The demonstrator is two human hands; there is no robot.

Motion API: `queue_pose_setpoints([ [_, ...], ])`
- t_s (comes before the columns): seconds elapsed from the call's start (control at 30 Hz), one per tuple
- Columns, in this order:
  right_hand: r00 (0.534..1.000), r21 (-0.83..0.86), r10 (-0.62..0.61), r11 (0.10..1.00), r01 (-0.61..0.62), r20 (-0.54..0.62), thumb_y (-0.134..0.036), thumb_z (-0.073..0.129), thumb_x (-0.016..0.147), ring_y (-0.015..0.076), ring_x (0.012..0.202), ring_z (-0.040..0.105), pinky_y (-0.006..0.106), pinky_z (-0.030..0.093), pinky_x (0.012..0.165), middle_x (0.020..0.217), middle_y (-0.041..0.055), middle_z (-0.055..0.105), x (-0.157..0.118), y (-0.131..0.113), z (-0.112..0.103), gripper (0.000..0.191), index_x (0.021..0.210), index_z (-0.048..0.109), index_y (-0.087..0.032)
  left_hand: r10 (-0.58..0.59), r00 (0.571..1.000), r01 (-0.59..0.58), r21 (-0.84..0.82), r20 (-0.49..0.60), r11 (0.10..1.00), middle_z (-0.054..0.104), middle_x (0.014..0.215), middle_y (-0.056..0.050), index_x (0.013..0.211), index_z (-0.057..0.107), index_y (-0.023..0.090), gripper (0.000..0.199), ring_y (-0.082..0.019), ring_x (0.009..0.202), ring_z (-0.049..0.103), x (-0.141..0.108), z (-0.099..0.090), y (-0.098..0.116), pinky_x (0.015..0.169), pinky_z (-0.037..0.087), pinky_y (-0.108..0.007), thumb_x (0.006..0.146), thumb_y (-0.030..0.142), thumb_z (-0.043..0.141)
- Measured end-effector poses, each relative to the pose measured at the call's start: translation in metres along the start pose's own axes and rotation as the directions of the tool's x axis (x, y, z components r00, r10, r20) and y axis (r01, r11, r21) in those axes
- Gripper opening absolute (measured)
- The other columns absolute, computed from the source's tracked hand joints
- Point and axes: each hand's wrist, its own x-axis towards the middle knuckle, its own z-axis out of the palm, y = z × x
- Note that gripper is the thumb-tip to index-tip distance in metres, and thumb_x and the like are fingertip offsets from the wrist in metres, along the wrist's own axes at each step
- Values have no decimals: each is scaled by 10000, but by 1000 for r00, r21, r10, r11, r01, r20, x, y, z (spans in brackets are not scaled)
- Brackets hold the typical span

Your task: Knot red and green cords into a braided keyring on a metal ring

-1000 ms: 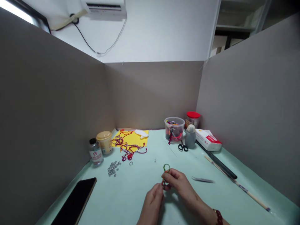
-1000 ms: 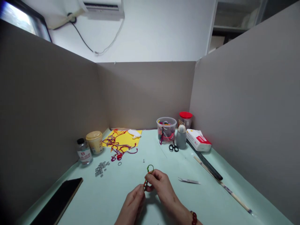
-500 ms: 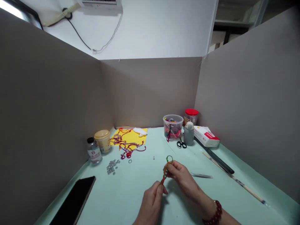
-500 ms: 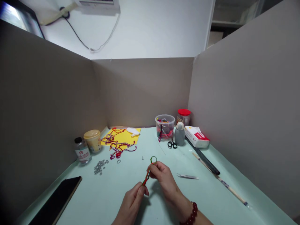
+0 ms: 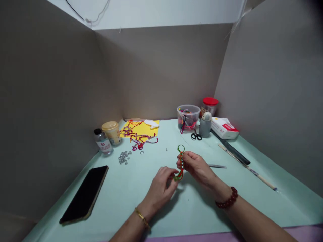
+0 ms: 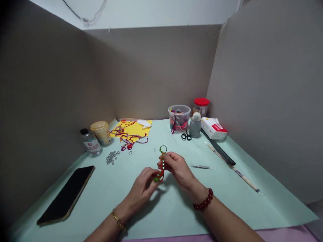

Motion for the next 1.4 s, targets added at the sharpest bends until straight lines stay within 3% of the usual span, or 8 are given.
queue_pose_setpoints([
  [0.1, 998, -35, 41, 999, -40, 50, -490, 753, 743, 136, 717, 616, 287, 465, 758, 760, 28, 672, -3, 4, 3, 366, 854, 665, -152, -18, 996, 5, -149, -86, 989, 634, 980, -83, 1058, 644, 179, 257, -220, 952, 564, 1, -6, 1, 873, 416, -327, 896, 260, 462],
  [0.2, 992, -108, 88, 991, -77, 96, -511, 732, 756, 142, 719, 609, 292, 460, 756, 758, 34, 672, -7, 11, 7, 376, 857, 676, -153, -149, 969, 76, -336, -199, 939, 658, 940, -77, 1008, 649, 171, 307, -214, 906, 593, 2, -8, 2, 843, 441, -319, 927, 382, 442],
  [0.37, 980, -226, 165, 965, -136, 112, -537, 704, 765, 139, 638, 572, 258, 417, 568, 732, 37, 660, -12, 25, 11, 398, 859, 665, -151, -304, 919, 124, -545, -252, 829, 654, 829, -53, 949, 642, 153, 388, -175, 776, 581, 4, -6, 4, 753, 453, -281, 914, 501, 475],
  [0.53, 978, -294, 185, 944, -149, 98, -518, 708, 759, 126, 594, 551, 262, 418, 558, 709, 31, 657, -13, 30, 12, 370, 812, 656, -155, -337, 901, 135, -561, -274, 817, 619, 796, -19, 845, 606, 169, 270, -144, 736, 536, 5, -6, 2, 717, 439, -251, 884, 433, 565],
  [0.77, 980, -339, 182, 930, -145, 80, -500, 706, 763, 111, 565, 527, 258, 405, 548, 677, 9, 628, -14, 28, 14, 350, 783, 649, -155, -320, 911, 151, -511, -261, 846, 574, 713, 7, 810, 630, 154, 185, -127, 685, 503, 5, -6, 3, 673, 403, -233, 852, 333, 608],
  [0.93, 969, -325, 220, 930, -173, 113, -562, 598, 838, 102, 529, 496, 249, 370, 507, 660, 26, 630, -16, 29, 13, 422, 741, 625, -153, -327, 911, 162, -510, -252, 845, 538, 677, 28, 784, 596, 160, 192, -117, 649, 482, 6, -6, 2, 644, 397, -230, 857, 337, 595],
  [1.1, 953, -287, 268, 932, -219, 144, -574, 569, 862, 127, 591, 574, 263, 432, 549, 757, 68, 677, -17, 31, 11, 429, 800, 624, -153, -394, 873, 201, -524, -288, 828, 529, 668, 30, 775, 593, 157, 194, -110, 636, 467, 8, -8, -1, 622, 389, -220, 850, 336, 596],
  [1.4, 920, -261, 317, 931, -255, 232, -625, 451, 908, 172, 575, 640, 311, 481, 578, 716, 81, 678, -19, 36, 9, 556, 1002, 646, -113, -458, 824, 208, -572, -335, 793, 503, 632, 49, 772, 601, 163, 197, -93, 595, 445, 12, -11, -12, 581, 369, -204, 836, 349, 612],
])
